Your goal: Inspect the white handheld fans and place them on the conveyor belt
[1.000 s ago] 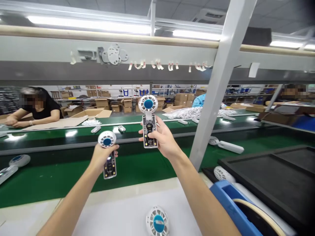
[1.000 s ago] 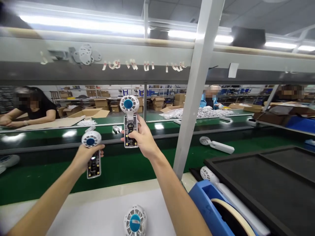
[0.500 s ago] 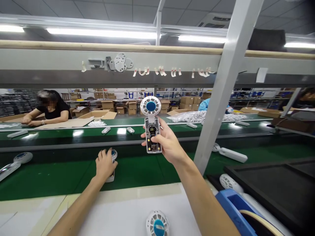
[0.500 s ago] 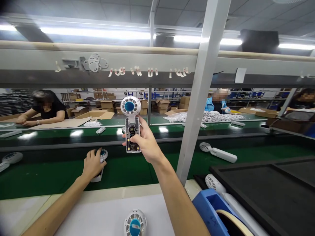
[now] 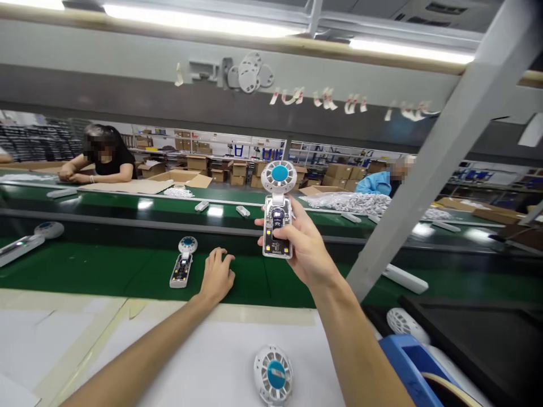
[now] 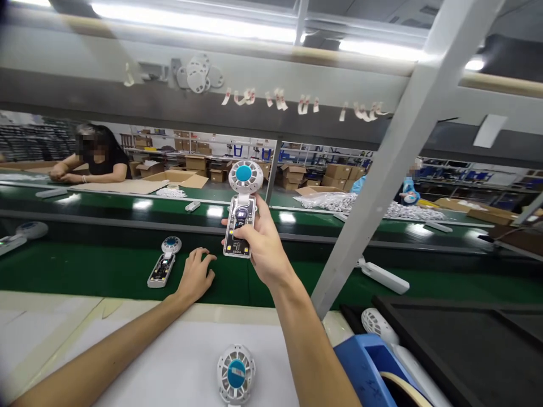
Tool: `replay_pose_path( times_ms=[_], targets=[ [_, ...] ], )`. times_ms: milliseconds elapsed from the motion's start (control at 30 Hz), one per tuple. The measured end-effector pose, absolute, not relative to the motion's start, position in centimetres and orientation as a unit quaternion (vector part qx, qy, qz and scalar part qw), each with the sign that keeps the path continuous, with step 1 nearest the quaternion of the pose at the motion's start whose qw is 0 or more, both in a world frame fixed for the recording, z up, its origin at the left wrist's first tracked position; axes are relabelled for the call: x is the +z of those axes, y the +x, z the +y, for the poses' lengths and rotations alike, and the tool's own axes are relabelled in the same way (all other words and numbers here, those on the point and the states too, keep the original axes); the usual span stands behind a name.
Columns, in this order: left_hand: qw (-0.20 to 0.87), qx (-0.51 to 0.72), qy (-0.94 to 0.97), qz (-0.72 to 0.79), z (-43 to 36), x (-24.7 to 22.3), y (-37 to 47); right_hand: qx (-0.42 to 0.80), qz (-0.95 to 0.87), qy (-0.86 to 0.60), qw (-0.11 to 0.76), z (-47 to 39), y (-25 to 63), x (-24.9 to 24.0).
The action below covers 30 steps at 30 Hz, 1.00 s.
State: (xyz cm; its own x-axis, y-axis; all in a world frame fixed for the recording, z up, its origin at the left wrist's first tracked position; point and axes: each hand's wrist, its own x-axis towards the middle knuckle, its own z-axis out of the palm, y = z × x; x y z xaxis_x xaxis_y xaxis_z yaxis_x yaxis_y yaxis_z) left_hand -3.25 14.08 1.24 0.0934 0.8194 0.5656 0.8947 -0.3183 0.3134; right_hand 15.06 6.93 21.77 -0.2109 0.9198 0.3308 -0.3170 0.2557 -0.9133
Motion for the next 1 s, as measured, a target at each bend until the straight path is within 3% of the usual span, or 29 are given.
replay_pose_path(
  times_ms=[1000],
  targets=[
    [-0.109,-0.386,-0.707,-0.583,12.7,3.2,-3.5,0.555,-0.589,-0.287,0.513,6.5,14.3,21.2]
  ],
)
